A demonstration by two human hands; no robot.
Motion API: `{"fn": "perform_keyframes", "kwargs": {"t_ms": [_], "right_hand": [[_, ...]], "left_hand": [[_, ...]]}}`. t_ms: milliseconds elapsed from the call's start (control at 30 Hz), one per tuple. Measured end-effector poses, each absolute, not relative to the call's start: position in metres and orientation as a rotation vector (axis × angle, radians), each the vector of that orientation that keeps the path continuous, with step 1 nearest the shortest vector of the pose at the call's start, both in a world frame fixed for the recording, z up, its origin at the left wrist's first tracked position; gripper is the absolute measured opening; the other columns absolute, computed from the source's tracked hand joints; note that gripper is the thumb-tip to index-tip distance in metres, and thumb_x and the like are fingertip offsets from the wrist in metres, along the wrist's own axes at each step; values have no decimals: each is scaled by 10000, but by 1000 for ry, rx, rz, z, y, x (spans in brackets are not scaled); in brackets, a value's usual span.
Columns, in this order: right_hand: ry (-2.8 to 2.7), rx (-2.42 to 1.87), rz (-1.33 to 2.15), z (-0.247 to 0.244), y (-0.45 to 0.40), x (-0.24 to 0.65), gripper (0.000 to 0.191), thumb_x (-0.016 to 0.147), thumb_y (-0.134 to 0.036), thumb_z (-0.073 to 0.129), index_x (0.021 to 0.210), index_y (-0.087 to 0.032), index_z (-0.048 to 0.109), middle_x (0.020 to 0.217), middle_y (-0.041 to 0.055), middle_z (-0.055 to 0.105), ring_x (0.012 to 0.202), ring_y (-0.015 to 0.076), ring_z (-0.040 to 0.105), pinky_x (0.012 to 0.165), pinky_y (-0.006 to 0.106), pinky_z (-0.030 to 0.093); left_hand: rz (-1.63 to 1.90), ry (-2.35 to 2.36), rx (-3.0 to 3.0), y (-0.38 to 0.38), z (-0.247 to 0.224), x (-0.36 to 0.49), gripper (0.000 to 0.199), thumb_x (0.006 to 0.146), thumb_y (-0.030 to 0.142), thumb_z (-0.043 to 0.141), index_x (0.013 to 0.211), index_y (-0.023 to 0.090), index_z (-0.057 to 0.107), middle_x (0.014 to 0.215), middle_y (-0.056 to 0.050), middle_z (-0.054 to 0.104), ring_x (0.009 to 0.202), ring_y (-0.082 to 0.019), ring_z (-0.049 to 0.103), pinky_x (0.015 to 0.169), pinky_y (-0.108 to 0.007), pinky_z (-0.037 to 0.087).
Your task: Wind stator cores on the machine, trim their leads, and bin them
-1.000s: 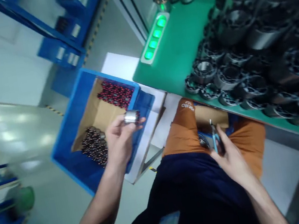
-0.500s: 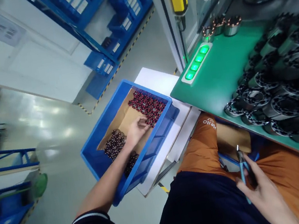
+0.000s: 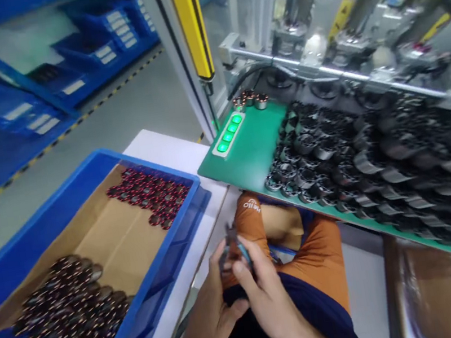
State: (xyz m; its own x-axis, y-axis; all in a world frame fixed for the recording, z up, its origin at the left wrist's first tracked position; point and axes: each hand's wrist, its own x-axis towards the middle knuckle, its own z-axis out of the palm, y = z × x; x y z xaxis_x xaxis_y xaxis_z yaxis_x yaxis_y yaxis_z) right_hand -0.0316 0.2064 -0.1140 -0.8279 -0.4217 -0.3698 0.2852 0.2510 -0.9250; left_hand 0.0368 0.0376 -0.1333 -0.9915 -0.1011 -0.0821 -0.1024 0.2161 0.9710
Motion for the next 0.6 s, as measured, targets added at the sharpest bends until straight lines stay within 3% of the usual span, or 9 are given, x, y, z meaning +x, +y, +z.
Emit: {"fn": "perform_keyframes", "kwargs": {"t_ms": [67,133,233,300,467,600], "right_hand": [[1963,-185,-1616,-94,204,-32,652,1159,-760,545,1777,-554,547,1870,-91,505,1816,361,372,1508,625,259],[1996,-273,-1606,-72,212,-33,606,1164,-737,548,1762,-639,529,1859,-152,503,1808,372,387,1504,618,305],[2077,-355,-1665,-50,235,-32,588,1162,-704,596,1743,-701,506,1736,-98,637,1636,349,610,1386,562,528],[2157,-305,-1711,-49,258,-29,558,1169,-693,604,1724,-666,561,1621,-29,696,1480,308,708,1298,516,600],[2358,55,-1689,-71,337,-5,568,1155,-729,602,1626,-451,752,1534,79,746,1397,308,745,1258,513,609],[2703,394,-1551,-68,433,24,650,1080,-781,656,1523,-336,825,1537,130,769,1354,348,768,1205,547,637]], "left_hand": [[2079,2363,-208,55,-146,23,978,1005,636,818,1780,663,223,1786,-44,568,1564,-432,678,1178,-647,699],[2139,2350,-193,56,-146,4,851,1057,540,761,1747,557,264,1649,-90,645,1397,-372,780,1102,-582,731],[2067,2601,-219,35,-126,-36,687,1038,422,723,1636,362,391,1386,-109,703,1090,-290,811,956,-488,732],[1826,2955,-220,20,-107,-70,628,994,414,707,1567,262,502,1244,-109,691,992,-290,754,940,-507,697],[1065,3464,-22,18,-84,-161,662,971,448,672,1520,78,660,1338,-241,671,1295,-471,628,1182,-682,561],[920,3484,107,38,-95,-196,626,1040,496,624,1501,83,720,1496,-295,638,1429,-532,568,1219,-715,528]]}}
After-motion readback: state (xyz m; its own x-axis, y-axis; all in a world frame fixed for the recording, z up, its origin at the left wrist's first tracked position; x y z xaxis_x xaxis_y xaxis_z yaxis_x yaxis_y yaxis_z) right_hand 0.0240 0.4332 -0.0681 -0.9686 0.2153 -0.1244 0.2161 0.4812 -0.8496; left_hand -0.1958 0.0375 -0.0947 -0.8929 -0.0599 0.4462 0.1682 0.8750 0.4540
